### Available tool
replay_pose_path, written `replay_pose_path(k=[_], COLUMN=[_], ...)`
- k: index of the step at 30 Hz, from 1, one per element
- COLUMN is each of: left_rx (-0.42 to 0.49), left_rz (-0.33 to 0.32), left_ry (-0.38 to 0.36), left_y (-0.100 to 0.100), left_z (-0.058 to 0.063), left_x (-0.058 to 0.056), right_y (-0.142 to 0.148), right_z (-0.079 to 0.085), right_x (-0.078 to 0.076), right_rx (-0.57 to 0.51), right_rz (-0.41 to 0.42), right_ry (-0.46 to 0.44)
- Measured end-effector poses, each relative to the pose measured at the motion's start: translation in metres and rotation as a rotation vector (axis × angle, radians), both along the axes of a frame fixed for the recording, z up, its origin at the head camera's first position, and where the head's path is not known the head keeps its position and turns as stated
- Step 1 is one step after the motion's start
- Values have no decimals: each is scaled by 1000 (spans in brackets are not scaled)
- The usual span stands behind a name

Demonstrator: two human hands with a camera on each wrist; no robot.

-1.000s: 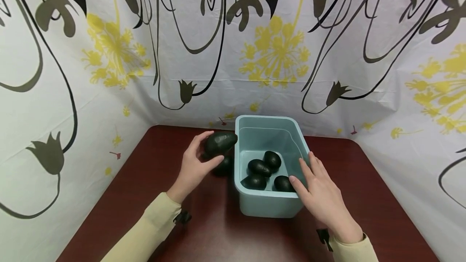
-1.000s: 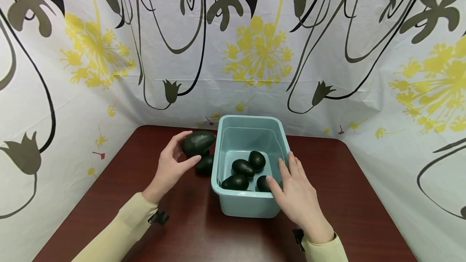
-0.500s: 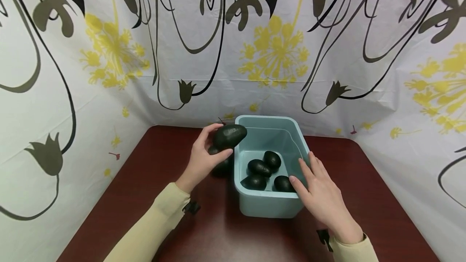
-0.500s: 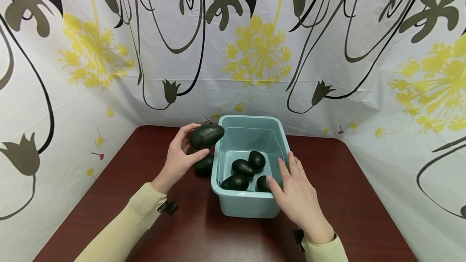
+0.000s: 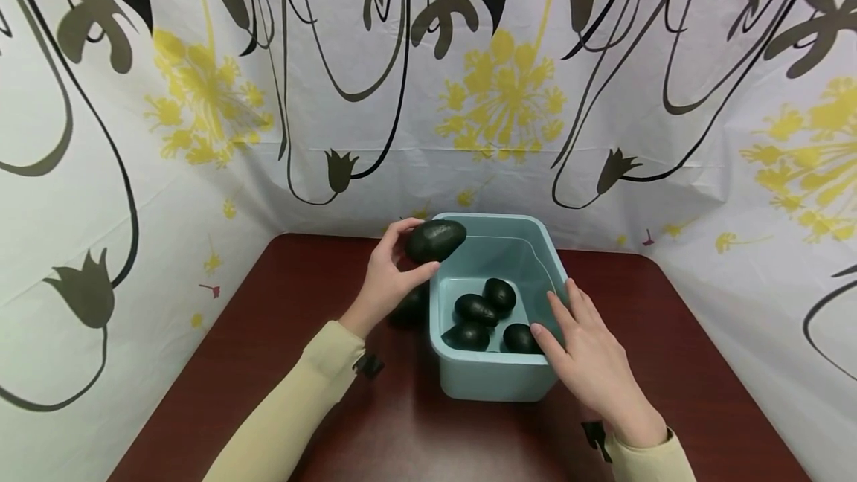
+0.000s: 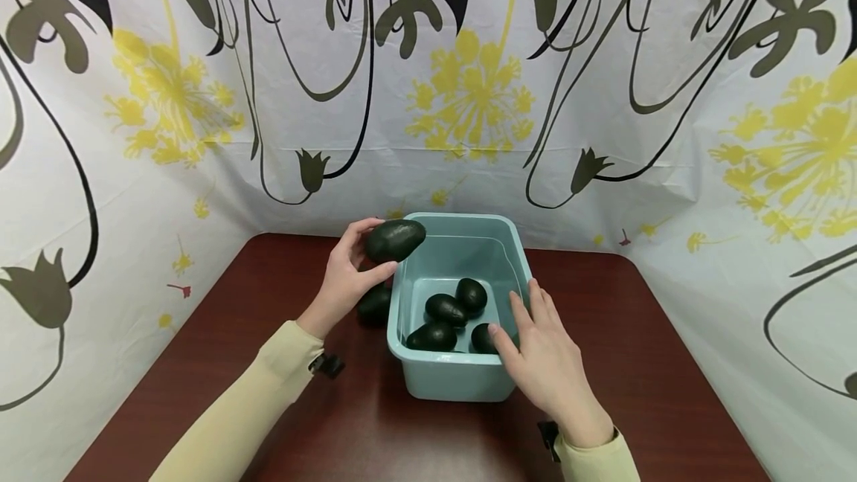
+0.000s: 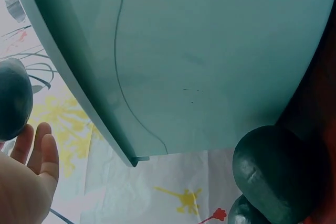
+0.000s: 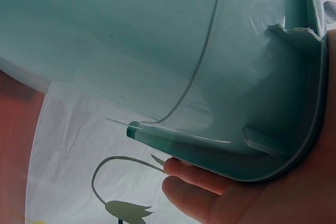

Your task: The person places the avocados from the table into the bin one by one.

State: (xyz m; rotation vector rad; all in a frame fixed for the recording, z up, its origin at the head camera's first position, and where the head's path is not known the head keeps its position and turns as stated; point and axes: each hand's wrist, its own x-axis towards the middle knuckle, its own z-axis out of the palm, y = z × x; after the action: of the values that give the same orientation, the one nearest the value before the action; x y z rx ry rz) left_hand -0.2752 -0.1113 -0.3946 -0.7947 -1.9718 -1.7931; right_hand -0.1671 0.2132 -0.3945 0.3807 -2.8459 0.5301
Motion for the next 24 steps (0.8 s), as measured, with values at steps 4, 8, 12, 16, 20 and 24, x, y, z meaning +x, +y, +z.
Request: replay_pose_path(k=[4,8,12,16,20,24], left_rx=[-3,-32,-86,-138,-178,-204], left_rz=[-14,-24,8,58,100,117], left_ry=[-10,-37,-63,-87,-100,-95], left_y=[4,7,10,13,17,22], left_z=[0,1,-2,-5,-5,-2], left_x=[-6,-11,-17,-21,-26,-30], right_y=[0,-1,-1,-1,-1,-1], right_z=[0,0,0,-1,-1,-2], right_x=[0,0,0,0,0,0], right_rx=[5,6,5,1,-3,-3], right_rz=[-2,-4,-4,-7,-8,-9], right_ry=[5,8,4,1,5,11])
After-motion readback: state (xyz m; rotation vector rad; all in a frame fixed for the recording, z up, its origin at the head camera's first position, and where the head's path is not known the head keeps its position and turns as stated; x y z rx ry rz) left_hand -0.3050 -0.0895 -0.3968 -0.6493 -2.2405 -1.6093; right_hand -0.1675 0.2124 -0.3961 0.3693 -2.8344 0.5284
